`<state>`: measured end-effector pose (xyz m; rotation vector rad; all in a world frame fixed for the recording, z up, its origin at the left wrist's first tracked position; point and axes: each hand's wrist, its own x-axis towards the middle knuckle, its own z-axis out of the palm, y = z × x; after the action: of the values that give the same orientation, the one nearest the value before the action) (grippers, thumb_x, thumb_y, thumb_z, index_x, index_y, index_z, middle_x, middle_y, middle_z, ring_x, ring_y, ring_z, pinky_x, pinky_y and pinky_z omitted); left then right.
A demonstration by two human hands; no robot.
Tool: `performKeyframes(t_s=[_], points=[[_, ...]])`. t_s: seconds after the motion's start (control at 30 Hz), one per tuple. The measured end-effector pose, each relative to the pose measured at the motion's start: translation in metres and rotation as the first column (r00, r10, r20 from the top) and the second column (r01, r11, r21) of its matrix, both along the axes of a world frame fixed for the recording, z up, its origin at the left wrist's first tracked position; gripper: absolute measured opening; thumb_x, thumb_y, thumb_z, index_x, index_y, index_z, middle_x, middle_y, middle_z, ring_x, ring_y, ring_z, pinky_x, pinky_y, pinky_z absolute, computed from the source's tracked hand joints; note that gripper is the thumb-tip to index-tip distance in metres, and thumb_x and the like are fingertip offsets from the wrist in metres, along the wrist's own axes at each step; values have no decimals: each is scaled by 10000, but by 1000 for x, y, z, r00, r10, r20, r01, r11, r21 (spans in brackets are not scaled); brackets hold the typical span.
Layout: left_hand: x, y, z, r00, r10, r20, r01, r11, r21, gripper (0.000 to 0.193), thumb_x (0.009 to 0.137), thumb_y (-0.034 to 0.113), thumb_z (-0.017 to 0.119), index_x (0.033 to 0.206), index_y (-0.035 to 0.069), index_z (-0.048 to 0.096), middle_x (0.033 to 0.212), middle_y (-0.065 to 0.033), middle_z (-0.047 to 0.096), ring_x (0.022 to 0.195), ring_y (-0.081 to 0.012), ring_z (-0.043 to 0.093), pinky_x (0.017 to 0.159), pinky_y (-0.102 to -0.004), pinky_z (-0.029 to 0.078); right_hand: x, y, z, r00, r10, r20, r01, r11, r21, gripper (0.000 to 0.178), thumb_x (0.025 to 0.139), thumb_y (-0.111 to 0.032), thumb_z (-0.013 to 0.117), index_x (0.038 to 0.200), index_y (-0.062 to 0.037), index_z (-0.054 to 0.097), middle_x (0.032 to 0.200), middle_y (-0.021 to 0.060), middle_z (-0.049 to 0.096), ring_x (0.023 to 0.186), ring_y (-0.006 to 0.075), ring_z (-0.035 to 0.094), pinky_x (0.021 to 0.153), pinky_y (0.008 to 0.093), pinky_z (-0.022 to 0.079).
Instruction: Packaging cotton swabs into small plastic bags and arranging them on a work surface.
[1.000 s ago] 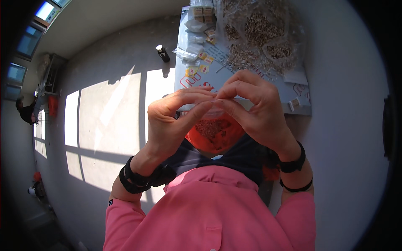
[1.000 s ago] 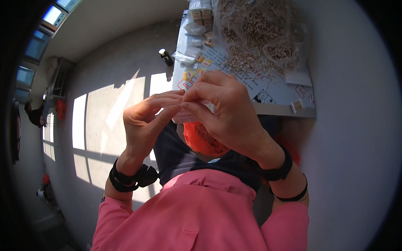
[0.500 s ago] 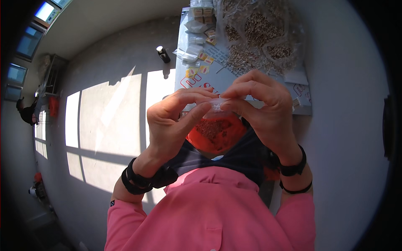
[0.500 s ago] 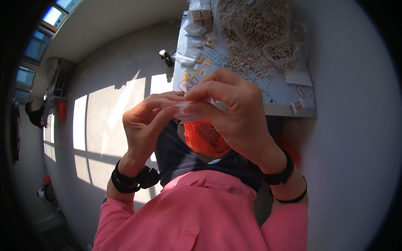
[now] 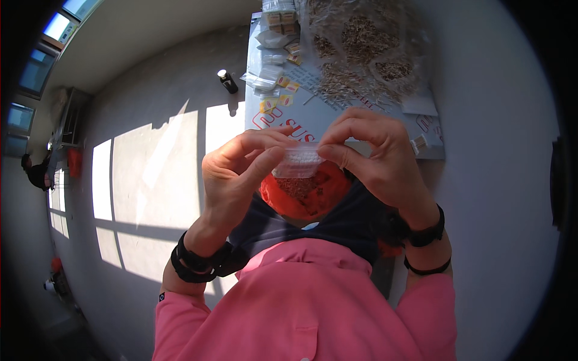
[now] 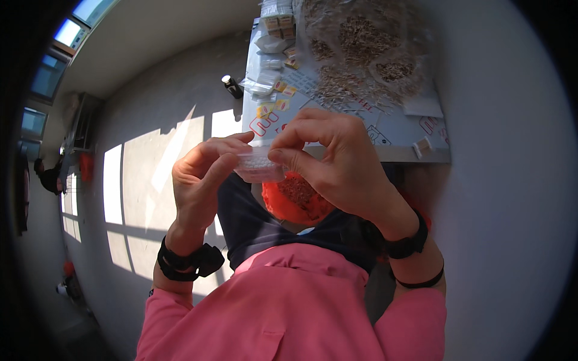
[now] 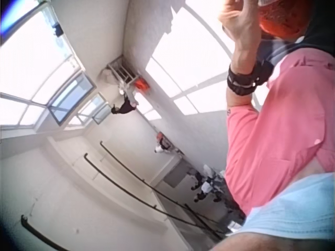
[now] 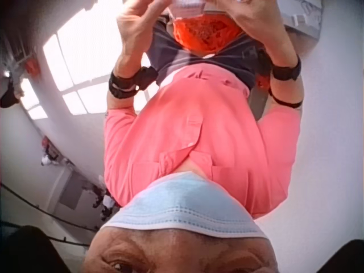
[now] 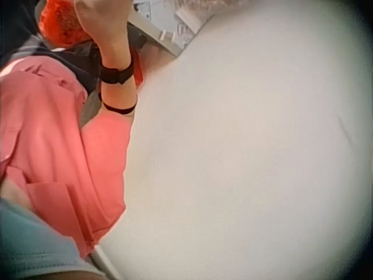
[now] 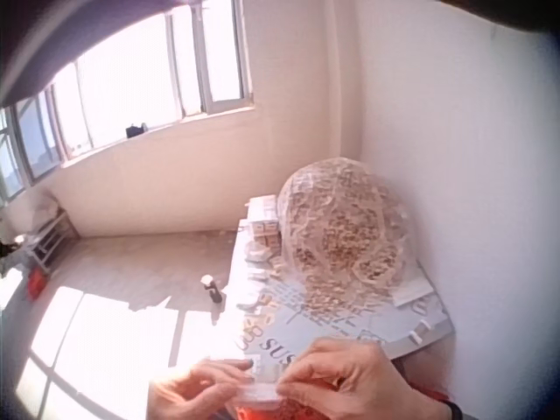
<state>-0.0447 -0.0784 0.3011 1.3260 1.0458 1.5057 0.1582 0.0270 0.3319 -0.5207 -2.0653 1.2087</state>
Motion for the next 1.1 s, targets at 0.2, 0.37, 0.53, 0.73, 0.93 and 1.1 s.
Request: performKeyframes(t_s=[0.2,0.37,0.53,0.73,0.93,1.1], points=[[9,1,4,965,-153,213,217,923,-317,744,826,180,779,1421,25,359,1384,-149,495,1214,-245,545,1056,-415,430,5,13,-1,995,64,-76,-94,859,-504,165,908,-151,686,909,13,691,862,15,689,823,77,615,746,261,499],[18,8,3,955,-190,229,274,860,-431,456,905,124,690,1302,-12,514,1174,-119,648,1067,-178,638,938,-330,520,-2,20,-3,997,69,18,-51,871,-488,244,917,-238,681,936,5,685,879,0,661,830,66,586,774,246,478],[19,12,8,951,-163,264,265,870,-417,361,913,110,680,1232,-22,574,1085,-97,682,970,-132,661,879,-296,541,-13,26,14,996,28,90,-6,971,-240,260,904,-250,696,981,-1,706,861,29,677,777,84,603,732,264,493],[13,8,7,996,-82,41,91,925,-369,343,894,98,698,1196,-26,593,1082,-92,685,975,-115,648,883,-283,524,-16,27,8,977,167,134,-144,975,-167,229,891,-197,724,993,6,699,856,33,672,788,83,614,728,237,497],[16,-9,-8,971,96,217,-59,984,-169,332,901,67,687,1198,-41,586,1138,-107,672,1046,-133,629,939,-302,512,-8,-12,-37,929,-127,-349,-84,843,-531,117,924,-33,648,1031,4,619,978,47,646,893,74,603,796,211,504],[24,-10,-12,975,130,180,-146,986,77,329,876,-6,677,1195,-30,600,1216,-129,649,1102,-180,626,979,-323,494,-12,-26,-62,916,-153,-371,-61,861,-505,125,933,-1,620,1055,9,590,1075,73,620,928,88,586,839,217,489]])
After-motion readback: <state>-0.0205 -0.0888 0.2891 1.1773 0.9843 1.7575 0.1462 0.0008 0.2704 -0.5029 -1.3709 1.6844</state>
